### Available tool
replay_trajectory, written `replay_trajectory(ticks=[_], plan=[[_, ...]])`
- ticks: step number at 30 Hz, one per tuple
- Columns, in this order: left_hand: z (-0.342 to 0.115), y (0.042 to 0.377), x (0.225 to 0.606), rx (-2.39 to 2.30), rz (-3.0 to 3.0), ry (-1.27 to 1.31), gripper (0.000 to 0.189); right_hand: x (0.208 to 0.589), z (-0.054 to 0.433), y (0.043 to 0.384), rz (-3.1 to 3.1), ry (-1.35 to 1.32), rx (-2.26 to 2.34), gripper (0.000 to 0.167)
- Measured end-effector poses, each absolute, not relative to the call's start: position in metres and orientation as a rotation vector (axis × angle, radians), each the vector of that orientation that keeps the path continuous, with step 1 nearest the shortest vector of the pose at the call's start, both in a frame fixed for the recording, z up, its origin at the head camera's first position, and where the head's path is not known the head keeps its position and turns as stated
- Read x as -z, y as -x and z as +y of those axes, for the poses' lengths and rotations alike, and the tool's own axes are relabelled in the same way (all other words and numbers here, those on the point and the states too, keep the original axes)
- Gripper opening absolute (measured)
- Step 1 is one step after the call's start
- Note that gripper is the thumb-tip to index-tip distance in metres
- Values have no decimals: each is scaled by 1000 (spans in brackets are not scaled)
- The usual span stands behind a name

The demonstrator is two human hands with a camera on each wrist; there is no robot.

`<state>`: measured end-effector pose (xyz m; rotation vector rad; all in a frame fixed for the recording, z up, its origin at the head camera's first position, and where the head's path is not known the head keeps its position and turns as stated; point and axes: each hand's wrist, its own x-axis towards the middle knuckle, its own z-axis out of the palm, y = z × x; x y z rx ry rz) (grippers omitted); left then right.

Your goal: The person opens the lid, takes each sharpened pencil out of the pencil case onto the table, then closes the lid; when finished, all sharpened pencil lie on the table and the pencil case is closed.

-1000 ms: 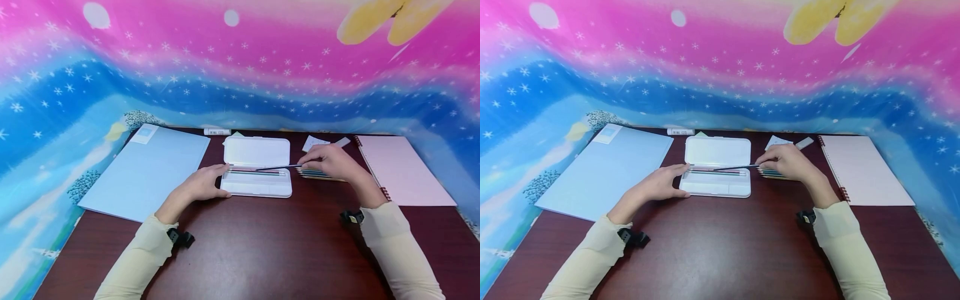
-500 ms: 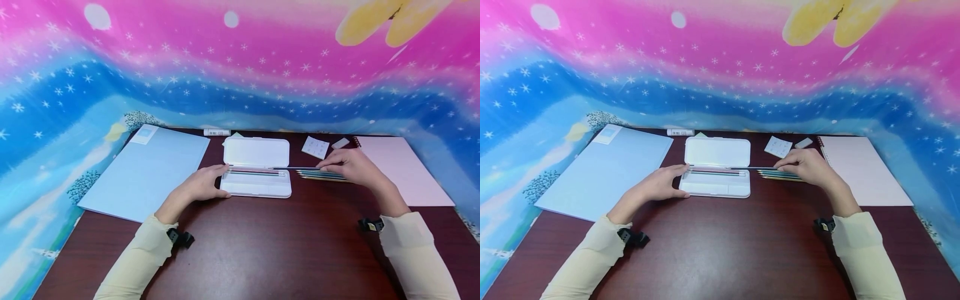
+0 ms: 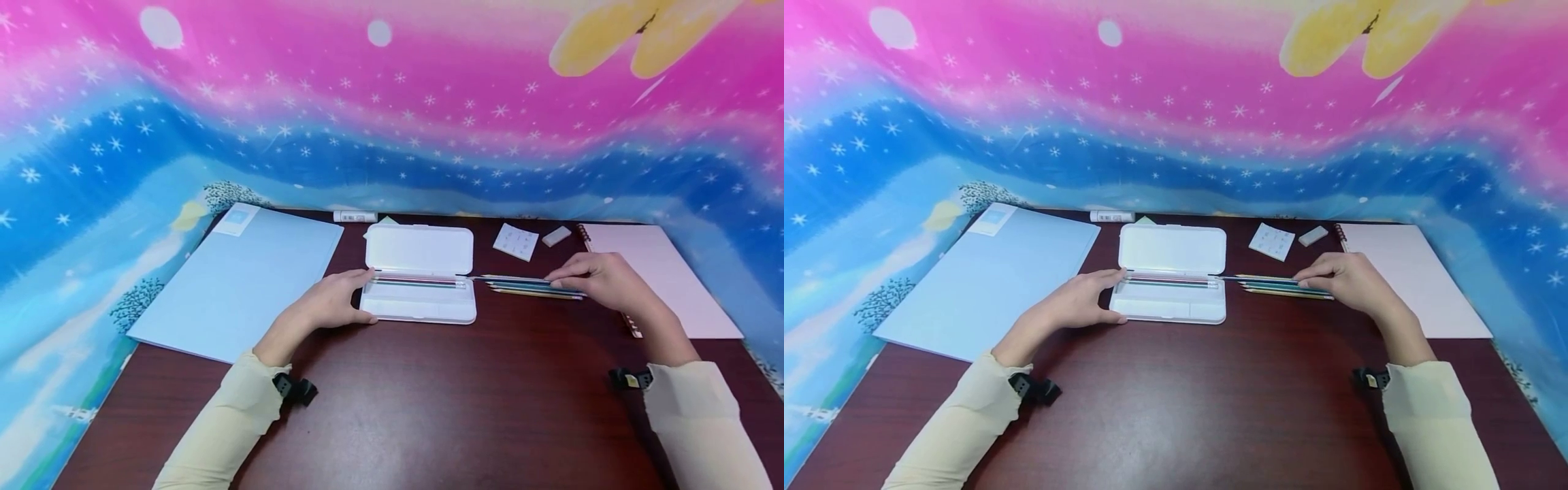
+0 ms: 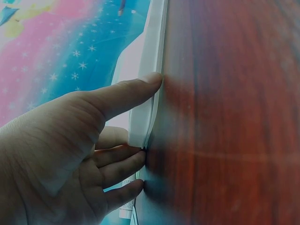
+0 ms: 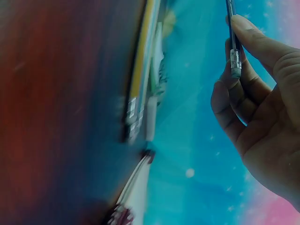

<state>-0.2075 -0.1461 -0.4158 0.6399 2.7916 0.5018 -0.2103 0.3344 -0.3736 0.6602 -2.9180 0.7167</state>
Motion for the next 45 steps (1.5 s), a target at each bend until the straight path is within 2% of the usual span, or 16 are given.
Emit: replay_trajectory(ticks=[10,32,45], plan=[[-146,206,413,-499,2798,-645,94,391,354,203,-3010,-521,-732,9],[-148,207,417,-497,2799,-648,95,406,366,214,-3147,-492,-577,11],[-146,207,416,-493,2796,-653,95,407,361,224,-3168,-543,-336,5]])
